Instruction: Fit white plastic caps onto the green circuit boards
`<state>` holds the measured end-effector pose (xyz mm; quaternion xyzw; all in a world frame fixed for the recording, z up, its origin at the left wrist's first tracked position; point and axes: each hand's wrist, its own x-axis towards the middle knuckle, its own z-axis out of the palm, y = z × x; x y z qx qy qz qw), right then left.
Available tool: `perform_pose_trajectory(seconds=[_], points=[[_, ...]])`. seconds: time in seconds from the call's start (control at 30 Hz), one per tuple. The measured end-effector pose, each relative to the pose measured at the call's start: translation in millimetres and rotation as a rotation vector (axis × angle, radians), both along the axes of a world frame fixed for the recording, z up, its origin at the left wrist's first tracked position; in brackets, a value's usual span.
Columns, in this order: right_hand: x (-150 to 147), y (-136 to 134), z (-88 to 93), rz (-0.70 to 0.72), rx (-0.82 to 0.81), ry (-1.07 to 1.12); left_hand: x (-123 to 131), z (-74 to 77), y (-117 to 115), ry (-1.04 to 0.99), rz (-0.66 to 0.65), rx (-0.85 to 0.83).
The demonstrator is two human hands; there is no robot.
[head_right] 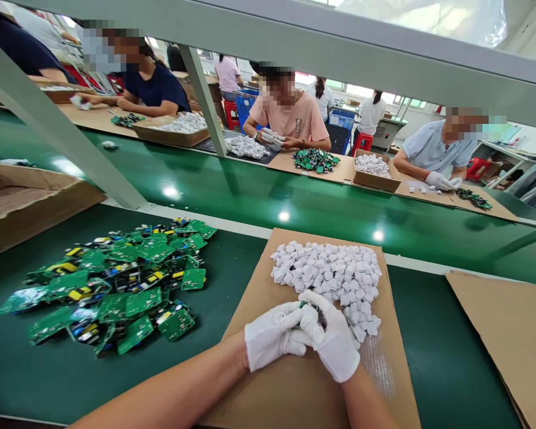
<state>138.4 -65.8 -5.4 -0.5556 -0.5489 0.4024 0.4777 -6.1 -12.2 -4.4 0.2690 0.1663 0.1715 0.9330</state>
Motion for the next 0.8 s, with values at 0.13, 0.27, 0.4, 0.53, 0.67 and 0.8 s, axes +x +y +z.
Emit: perform_pose_trajectory(seconds=[0.13, 0.27, 0.4, 0.53, 0.67, 0.8], points=[[-1.4, 0.8, 3.0, -0.026, -0.049, 0.116, -1.8, 6.7, 5.4, -0.053, 0.001, -0.073], [-4.6, 2.7, -2.2, -0.082, -0.124, 0.003, 0.5, 6.4, 6.6, 0.008, 0.054, -0.099], [-9.2, 2.7, -5.9, -0.043, -0.095, -0.051, 5.5, -0.9, 3.6, 0.214, 0.143, 0.07], [-10.0, 2.4, -3.9, -0.073, -0.1, -0.085, 6.1, 0.2, 3.6, 0.181, 0.133, 0.073], [-6.8, 2.8, -0.2, -0.116, -0.066, -0.068, 4.0, 6.4, 5.3, 0.092, 0.113, 0.039], [-4.0, 3.2, -0.2, -0.118, -0.034, -0.074, 4.6, 6.7, 3.0, 0.137, 0.12, 0.211]])
